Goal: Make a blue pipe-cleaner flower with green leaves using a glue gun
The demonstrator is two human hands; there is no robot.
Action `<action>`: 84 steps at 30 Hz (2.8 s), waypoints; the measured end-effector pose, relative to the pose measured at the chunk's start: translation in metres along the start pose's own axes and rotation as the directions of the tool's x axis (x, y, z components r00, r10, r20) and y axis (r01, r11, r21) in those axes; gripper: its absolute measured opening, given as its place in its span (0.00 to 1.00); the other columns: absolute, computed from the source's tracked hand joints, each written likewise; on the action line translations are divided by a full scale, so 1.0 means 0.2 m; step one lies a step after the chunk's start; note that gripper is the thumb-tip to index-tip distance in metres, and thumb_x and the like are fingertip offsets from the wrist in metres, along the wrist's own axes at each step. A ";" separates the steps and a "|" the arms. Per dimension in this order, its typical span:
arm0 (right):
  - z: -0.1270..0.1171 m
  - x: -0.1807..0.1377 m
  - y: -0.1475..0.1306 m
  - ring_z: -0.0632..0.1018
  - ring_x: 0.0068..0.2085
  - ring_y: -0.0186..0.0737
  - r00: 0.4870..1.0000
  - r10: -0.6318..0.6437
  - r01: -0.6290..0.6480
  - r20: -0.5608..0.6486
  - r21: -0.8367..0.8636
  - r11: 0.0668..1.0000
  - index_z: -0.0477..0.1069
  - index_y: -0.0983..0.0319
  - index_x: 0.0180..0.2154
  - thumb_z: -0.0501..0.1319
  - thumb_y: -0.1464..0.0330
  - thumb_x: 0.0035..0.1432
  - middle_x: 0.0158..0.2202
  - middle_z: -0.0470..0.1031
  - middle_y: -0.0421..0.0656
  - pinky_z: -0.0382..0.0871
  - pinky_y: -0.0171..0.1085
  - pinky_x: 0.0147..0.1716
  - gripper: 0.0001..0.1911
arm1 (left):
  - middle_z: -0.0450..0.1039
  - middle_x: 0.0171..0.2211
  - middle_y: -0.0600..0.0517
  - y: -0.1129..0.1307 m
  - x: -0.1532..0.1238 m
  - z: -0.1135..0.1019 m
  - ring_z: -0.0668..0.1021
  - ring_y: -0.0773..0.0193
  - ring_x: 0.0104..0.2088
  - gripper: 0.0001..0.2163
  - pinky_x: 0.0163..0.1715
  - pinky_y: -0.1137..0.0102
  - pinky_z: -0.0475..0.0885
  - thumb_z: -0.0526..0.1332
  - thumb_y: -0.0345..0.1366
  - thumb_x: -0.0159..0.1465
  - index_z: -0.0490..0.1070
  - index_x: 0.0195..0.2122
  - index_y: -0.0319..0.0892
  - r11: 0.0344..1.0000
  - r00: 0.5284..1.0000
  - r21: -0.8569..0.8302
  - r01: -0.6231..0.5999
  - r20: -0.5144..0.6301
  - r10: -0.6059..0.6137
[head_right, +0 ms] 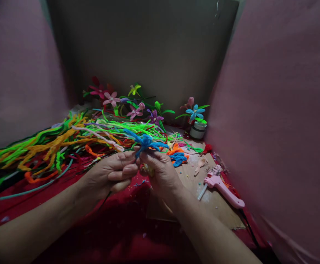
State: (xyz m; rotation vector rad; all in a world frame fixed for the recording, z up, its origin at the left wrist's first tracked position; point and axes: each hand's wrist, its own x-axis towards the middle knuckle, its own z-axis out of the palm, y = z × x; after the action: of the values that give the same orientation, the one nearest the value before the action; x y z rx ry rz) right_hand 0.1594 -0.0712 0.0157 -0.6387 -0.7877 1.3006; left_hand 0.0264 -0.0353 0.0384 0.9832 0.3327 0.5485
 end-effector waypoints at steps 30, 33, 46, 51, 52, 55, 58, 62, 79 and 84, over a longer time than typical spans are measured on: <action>0.03 -0.01 0.03 0.60 0.21 0.28 0.998 -0.051 0.055 0.041 -0.103 0.993 0.69 0.62 0.19 0.67 0.67 0.42 0.17 0.63 0.35 0.54 0.32 0.22 0.09 | 0.58 0.15 0.61 0.00 -0.03 -0.04 0.46 0.81 0.10 0.07 0.10 0.80 0.48 0.59 0.38 0.59 0.67 0.30 0.39 0.994 0.999 0.107 0.015 0.030 -0.018; 0.02 -0.01 0.05 0.59 0.19 0.28 0.997 -0.069 0.067 -0.018 -0.100 0.993 0.68 0.62 0.20 0.66 0.67 0.44 0.16 0.61 0.34 0.53 0.32 0.20 0.08 | 0.60 0.17 0.59 -0.01 -0.03 -0.04 0.51 0.79 0.11 0.07 0.12 0.79 0.51 0.58 0.39 0.59 0.67 0.31 0.39 0.968 1.000 0.249 -0.026 -0.006 0.028; 0.03 0.00 0.10 0.69 0.31 0.33 0.977 -0.211 0.200 -0.017 -0.263 0.944 0.76 0.59 0.32 0.65 0.69 0.47 0.30 0.73 0.37 0.64 0.35 0.36 0.07 | 0.54 0.17 0.59 -0.09 -0.01 -0.03 0.58 0.74 0.17 0.12 0.18 0.76 0.54 0.55 0.36 0.61 0.60 0.21 0.41 0.682 0.862 0.706 -0.194 -0.209 0.461; 0.02 -0.01 0.10 0.66 0.26 0.30 0.979 -0.199 0.181 -0.053 -0.237 0.955 0.75 0.60 0.30 0.64 0.66 0.50 0.26 0.71 0.37 0.62 0.32 0.28 0.05 | 0.54 0.15 0.61 -0.08 0.00 -0.03 0.54 0.77 0.13 0.12 0.14 0.78 0.50 0.58 0.39 0.60 0.60 0.23 0.39 0.935 0.950 0.301 -0.190 -0.183 0.252; 0.02 -0.01 0.10 0.65 0.25 0.29 0.981 -0.183 0.165 -0.066 -0.220 0.961 0.75 0.60 0.30 0.64 0.66 0.50 0.26 0.71 0.36 0.61 0.31 0.26 0.05 | 0.55 0.15 0.60 -0.08 0.01 -0.04 0.54 0.78 0.13 0.12 0.14 0.79 0.49 0.58 0.38 0.60 0.60 0.23 0.39 0.952 0.960 0.242 -0.186 -0.161 0.229; 0.02 0.00 0.09 0.66 0.24 0.29 0.993 -0.099 0.090 -0.062 -0.132 0.987 0.75 0.60 0.32 0.65 0.66 0.48 0.26 0.72 0.37 0.59 0.30 0.22 0.07 | 0.56 0.15 0.61 -0.08 0.01 -0.06 0.50 0.80 0.12 0.09 0.12 0.80 0.48 0.58 0.36 0.61 0.62 0.26 0.39 0.987 0.987 0.071 -0.142 -0.066 0.147; 0.01 0.01 0.07 0.66 0.22 0.29 0.999 -0.041 0.041 0.000 -0.053 0.998 0.74 0.62 0.27 0.67 0.67 0.45 0.22 0.71 0.37 0.58 0.30 0.20 0.06 | 0.53 0.15 0.63 -0.07 0.01 -0.09 0.44 0.79 0.12 0.04 0.11 0.81 0.47 0.56 0.34 0.61 0.65 0.31 0.39 0.999 0.998 -0.035 -0.034 0.060 0.036; 0.00 0.02 0.06 0.66 0.21 0.28 0.996 -0.072 0.070 -0.057 -0.046 0.997 0.72 0.62 0.24 0.67 0.69 0.43 0.20 0.70 0.36 0.58 0.29 0.21 0.06 | 0.53 0.16 0.62 -0.06 0.01 -0.10 0.49 0.78 0.12 0.08 0.12 0.79 0.50 0.53 0.38 0.63 0.64 0.30 0.40 0.984 0.998 0.169 -0.060 0.042 0.053; -0.03 0.01 0.09 0.62 0.23 0.30 0.987 -0.163 0.160 0.005 -0.231 0.960 0.75 0.60 0.29 0.66 0.65 0.47 0.21 0.67 0.36 0.54 0.33 0.24 0.06 | 0.54 0.13 0.62 -0.06 0.01 -0.08 0.48 0.79 0.10 0.07 0.09 0.82 0.49 0.58 0.37 0.61 0.66 0.29 0.40 0.998 1.000 0.059 -0.006 -0.022 0.008; -0.04 0.01 0.06 0.62 0.22 0.28 0.991 -0.113 0.128 0.074 -0.253 0.959 0.77 0.60 0.32 0.65 0.63 0.49 0.20 0.67 0.36 0.55 0.32 0.24 0.09 | 0.52 0.14 0.63 -0.05 0.00 -0.10 0.44 0.80 0.11 0.09 0.09 0.82 0.52 0.55 0.38 0.63 0.67 0.29 0.39 0.996 0.995 -0.017 0.082 0.064 -0.081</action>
State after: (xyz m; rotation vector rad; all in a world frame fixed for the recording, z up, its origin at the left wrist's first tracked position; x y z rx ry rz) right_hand 0.1583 -0.0679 0.0017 -0.7496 -1.0395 1.1187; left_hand 0.0191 -0.0270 0.0188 0.9618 0.3092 0.4451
